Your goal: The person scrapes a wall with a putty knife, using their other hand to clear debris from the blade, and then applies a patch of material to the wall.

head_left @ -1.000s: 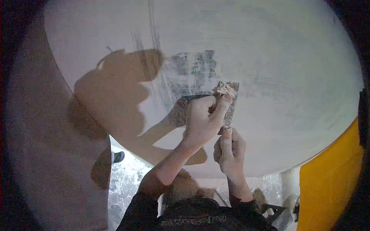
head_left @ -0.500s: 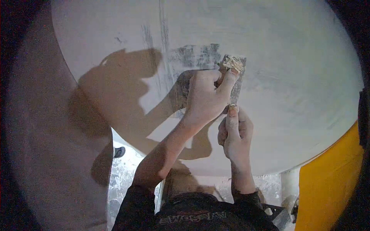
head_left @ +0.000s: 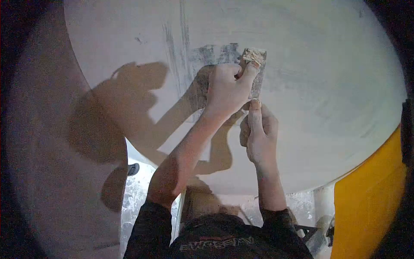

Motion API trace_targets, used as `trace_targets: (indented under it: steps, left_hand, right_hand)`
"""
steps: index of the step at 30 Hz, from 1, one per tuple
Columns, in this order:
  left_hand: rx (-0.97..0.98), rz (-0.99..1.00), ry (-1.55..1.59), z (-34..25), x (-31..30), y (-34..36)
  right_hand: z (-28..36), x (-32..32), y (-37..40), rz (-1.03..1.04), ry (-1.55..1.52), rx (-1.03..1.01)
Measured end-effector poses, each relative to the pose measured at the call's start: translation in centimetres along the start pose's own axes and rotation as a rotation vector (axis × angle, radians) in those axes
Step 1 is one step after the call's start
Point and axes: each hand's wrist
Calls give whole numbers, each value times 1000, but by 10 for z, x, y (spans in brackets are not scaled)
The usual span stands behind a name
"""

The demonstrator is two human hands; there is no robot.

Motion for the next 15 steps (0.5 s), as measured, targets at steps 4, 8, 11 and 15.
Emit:
trace_targets:
  steps: [4,8,11,15]
  left_hand:
    - [-133,32,114,-12,0,4]
    - [-72,32,39,-15,5,2]
    - [-72,23,30,-11,2,0]
    - [-69,88,-34,-3,-7,-4]
  right_hand:
    - [4,6,6,-30,-64,-19]
    - [13,3,10,-54,-93,-7]
    - [4,9,8,-72,-61,-72]
    - [-14,16,-3,-80,-35,-110]
Point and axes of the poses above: each hand's wrist, its own y-axis away from the middle knuckle, its own x-axis out of the palm, z = x × y
